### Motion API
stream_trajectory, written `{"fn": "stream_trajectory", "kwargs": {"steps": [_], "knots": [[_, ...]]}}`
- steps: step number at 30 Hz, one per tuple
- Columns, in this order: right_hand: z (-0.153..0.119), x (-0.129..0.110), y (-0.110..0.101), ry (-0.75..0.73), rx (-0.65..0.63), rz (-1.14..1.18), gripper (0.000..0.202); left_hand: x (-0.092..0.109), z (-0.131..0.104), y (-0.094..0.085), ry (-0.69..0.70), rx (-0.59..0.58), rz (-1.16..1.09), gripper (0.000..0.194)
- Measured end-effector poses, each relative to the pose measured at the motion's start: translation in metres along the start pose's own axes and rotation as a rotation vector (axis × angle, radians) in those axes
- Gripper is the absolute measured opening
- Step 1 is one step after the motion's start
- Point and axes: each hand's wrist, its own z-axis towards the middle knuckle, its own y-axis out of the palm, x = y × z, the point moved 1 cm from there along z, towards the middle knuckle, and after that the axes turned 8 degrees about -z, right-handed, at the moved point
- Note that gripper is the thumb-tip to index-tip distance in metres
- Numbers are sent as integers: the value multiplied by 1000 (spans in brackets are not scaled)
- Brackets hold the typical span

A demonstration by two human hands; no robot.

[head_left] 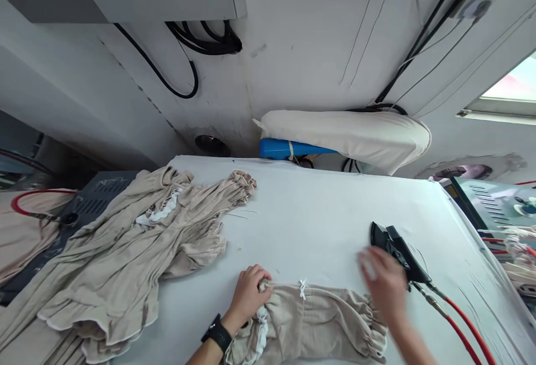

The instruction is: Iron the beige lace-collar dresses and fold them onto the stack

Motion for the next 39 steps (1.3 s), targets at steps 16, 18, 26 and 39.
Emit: {"fn": "stream_trajectory", "kwargs": {"steps": [16,18,26,39], "knots": [[50,-58,-34,264,-606,-19,66,-21,11,-2,-38,7,10,16],[19,-113,-21,130,-691,13,55,-26,12,-4,-36,2,-27,16],[-46,-175,36,43,-855,-150,44,-51,7,-28,-23,-179,-630,24],[-71,-137,-5,179,-712,-78,47,-43,17,-30,-75,-190,-579,45]]}}
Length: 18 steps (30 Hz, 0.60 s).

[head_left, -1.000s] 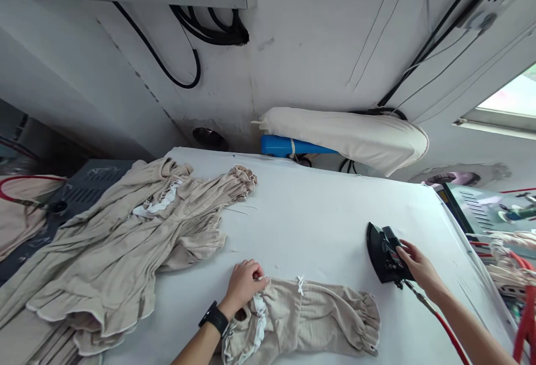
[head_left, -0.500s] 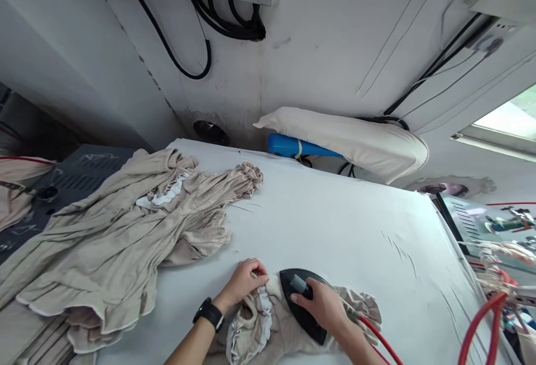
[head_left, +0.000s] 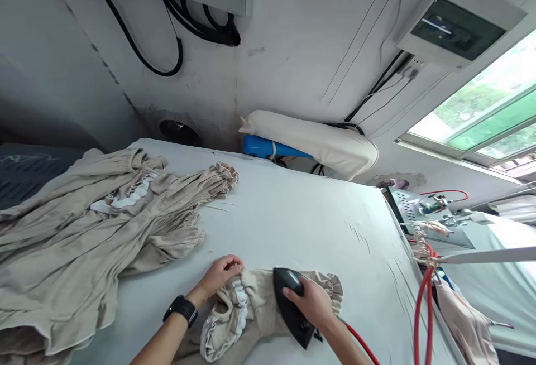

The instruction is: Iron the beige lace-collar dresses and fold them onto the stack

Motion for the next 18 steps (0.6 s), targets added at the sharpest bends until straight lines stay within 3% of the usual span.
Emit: {"fn": "stream_trajectory", "kwargs": {"steps": [5,8,11,13,15,17,18], "knots": [[-12,128,-23,274,129,264,63,4,2,2,77,29,109,43],[-4,177,-47,373,173,315,65,9,6,5,48,9,178,45],[-4,212,-81,431,309,323,67,23,8,17,53,57,348,43],[-13,228,-98,496,460,311,71,36,4,34,133,105,539,30],[-27,228,-97,551,652,310,76,48,-7,58,247,100,693,15],[-42,204,-70,468,681,390,73,58,-26,84,336,118,732,14],[-50,183,-49,364,618,449,70,61,-37,97,354,124,705,16]]}}
